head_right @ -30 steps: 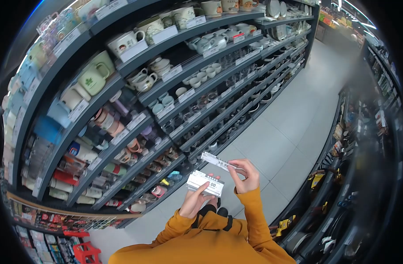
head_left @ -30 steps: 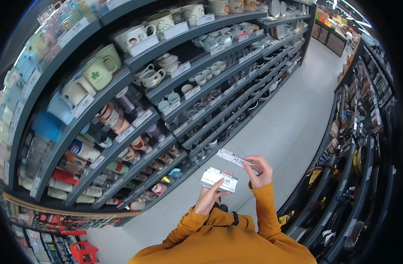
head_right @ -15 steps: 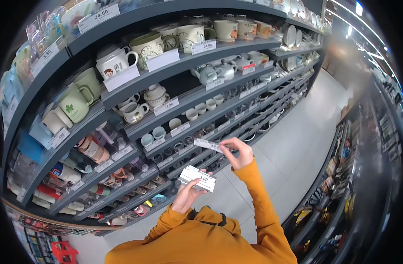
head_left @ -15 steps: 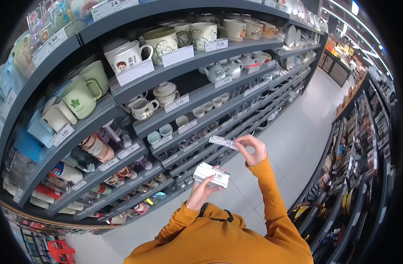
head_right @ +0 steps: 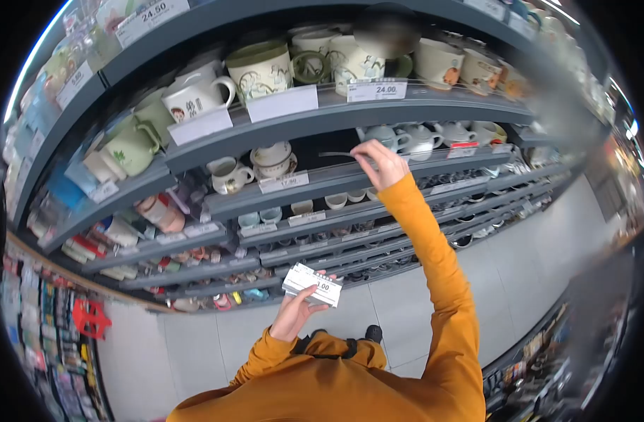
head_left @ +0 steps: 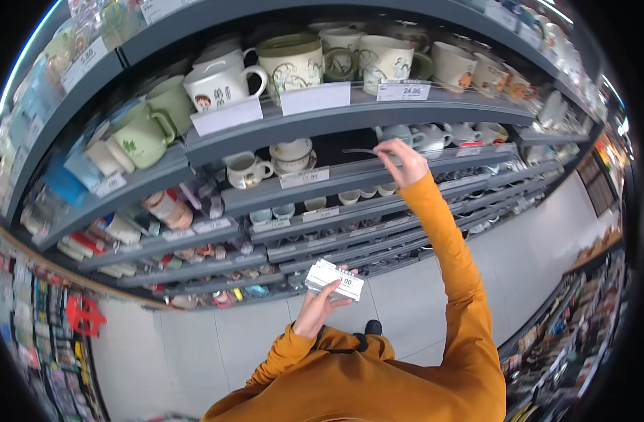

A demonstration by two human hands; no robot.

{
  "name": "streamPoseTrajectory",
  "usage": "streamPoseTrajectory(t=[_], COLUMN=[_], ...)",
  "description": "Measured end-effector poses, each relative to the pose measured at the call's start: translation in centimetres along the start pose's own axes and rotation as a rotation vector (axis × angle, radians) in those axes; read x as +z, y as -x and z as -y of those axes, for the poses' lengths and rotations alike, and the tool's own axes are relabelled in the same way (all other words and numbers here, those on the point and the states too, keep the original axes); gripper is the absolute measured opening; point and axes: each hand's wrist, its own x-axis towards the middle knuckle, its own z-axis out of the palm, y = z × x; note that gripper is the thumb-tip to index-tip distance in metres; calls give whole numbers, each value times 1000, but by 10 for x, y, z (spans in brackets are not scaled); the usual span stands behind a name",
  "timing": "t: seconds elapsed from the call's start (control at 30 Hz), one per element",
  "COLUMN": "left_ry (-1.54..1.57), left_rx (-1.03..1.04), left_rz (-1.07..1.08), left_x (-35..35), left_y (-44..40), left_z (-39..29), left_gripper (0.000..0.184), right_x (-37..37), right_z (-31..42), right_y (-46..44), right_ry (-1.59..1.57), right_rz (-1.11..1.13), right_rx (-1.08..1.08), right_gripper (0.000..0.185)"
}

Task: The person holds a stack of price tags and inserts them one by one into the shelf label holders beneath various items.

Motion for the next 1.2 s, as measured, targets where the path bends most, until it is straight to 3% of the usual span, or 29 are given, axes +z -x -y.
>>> streamPoseTrajectory(t=[0.3,0.4,0.5,0.7,0.77,0.9,1.03,1.17,1.2], left_ry=[87,111,118,121,79,44,-13,-29,-29], left_rx=[194,240,279,376,430,572,660,682,673], left_rz=[-281,-364,-427,-481,-494,-568,-546,-480,-463], left_x=[90,109,126,152,160,173,183,194,194], left_y=[-11,-8,-5,-6,-7,-8,-7,-4,-3], left_z=[58,74,86,88,82,73,71,69,69], left_gripper=[43,42,41,42,41,37,27,24,23], right_x=[2,6,5,13,-8,-45,-82,-113,-118], right_z=[-53,-63,-64,-66,-46,-10,16,30,37], right_y=[-32,-31,-31,-23,-17,42,103,140,143], right_ry=[-335,-451,-368,-185,-291,-703,-1058,-1207,-1193], right_rz=[521,485,576,465,167,379,544,431,403], right_rx=[86,22,21,-186,-244,-54,318,601,585], right_gripper=[21,24,27,25,15,9,16,19,18])
